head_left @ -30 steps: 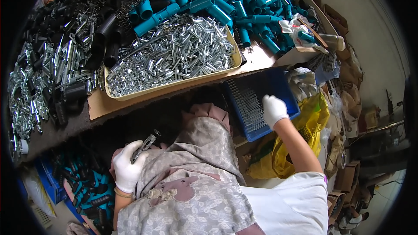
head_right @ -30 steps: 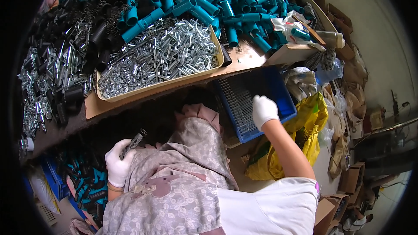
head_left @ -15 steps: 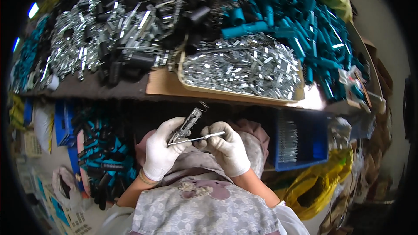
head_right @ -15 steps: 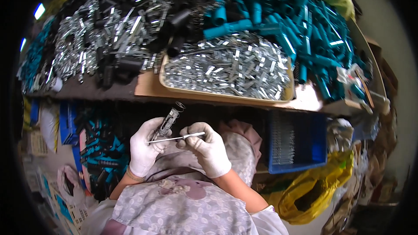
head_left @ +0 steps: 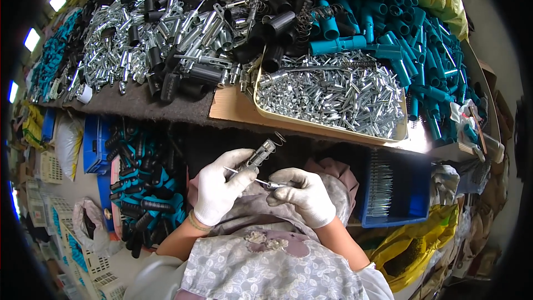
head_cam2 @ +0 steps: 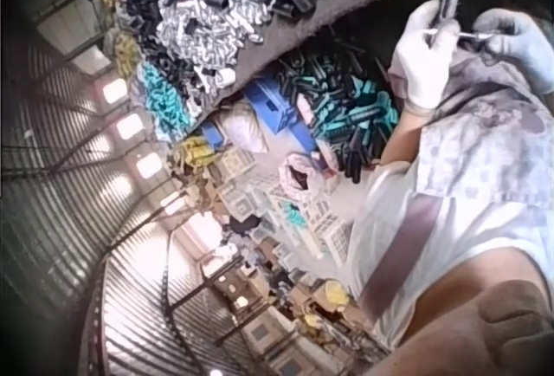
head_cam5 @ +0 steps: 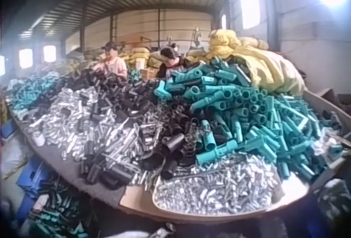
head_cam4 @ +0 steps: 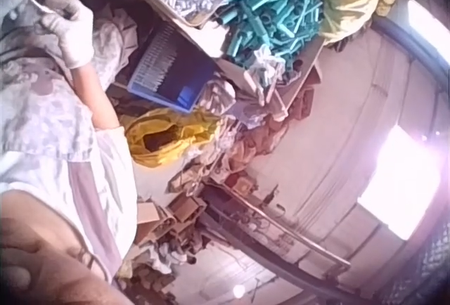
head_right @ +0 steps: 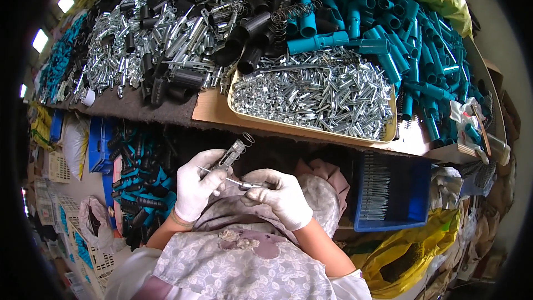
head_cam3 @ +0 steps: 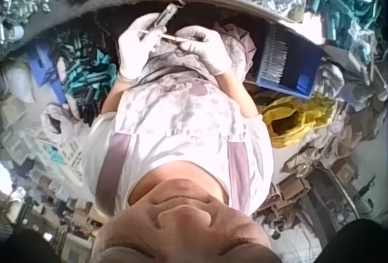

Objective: Assembling mechanical hardware components including metal tubes, springs, and plastic handles at a factory workstation.

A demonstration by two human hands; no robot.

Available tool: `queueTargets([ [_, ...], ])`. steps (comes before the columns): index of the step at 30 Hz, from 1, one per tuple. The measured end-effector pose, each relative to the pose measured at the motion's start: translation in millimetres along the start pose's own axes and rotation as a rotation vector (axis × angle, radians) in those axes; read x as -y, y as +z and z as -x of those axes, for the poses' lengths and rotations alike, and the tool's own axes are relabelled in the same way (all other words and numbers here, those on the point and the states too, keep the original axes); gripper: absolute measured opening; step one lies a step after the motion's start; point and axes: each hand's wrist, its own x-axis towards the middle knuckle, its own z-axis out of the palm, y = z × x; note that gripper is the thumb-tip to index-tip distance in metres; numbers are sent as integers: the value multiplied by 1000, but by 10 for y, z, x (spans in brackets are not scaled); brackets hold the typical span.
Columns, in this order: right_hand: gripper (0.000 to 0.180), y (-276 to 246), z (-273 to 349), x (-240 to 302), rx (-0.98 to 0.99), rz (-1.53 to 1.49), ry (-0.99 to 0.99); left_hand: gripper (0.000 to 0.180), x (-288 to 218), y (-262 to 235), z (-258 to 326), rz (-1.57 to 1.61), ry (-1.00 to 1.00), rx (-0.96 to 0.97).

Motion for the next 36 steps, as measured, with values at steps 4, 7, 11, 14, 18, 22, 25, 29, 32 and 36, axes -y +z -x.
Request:
queueTargets([
  [4,29,-8,-14,34,20,2,43,34,15,-2,-4,18,-30,6],
  [7,27,-48,-40,13,74,54,80,36,89,-27,2,-20,46,6],
  [11,20,-29,-95,-46,93,55,61,38,136,-39,11,-109,151,-2],
  [14,20,-8,-70,-34,20,175,35,37,162,-42,26,-187,270,10],
  [18,18,-191,67,160,-213,377,-97,38,120,-155,67,-103,189,30],
  [22,14,-410,288,489,-361,372,-323,42,-41,-321,34,-394,330,70],
  [25,11,-349,332,664,-308,477,-282,33,-39,-358,19,-574,457,178],
  [29,11,-226,339,712,-190,647,-181,28,-45,-258,45,-620,581,197],
  [32,11,-29,310,749,-134,776,-58,31,-67,-221,59,-614,579,244],
  [36,13,-20,248,626,-46,799,-129,30,-30,-243,65,-564,564,266],
])
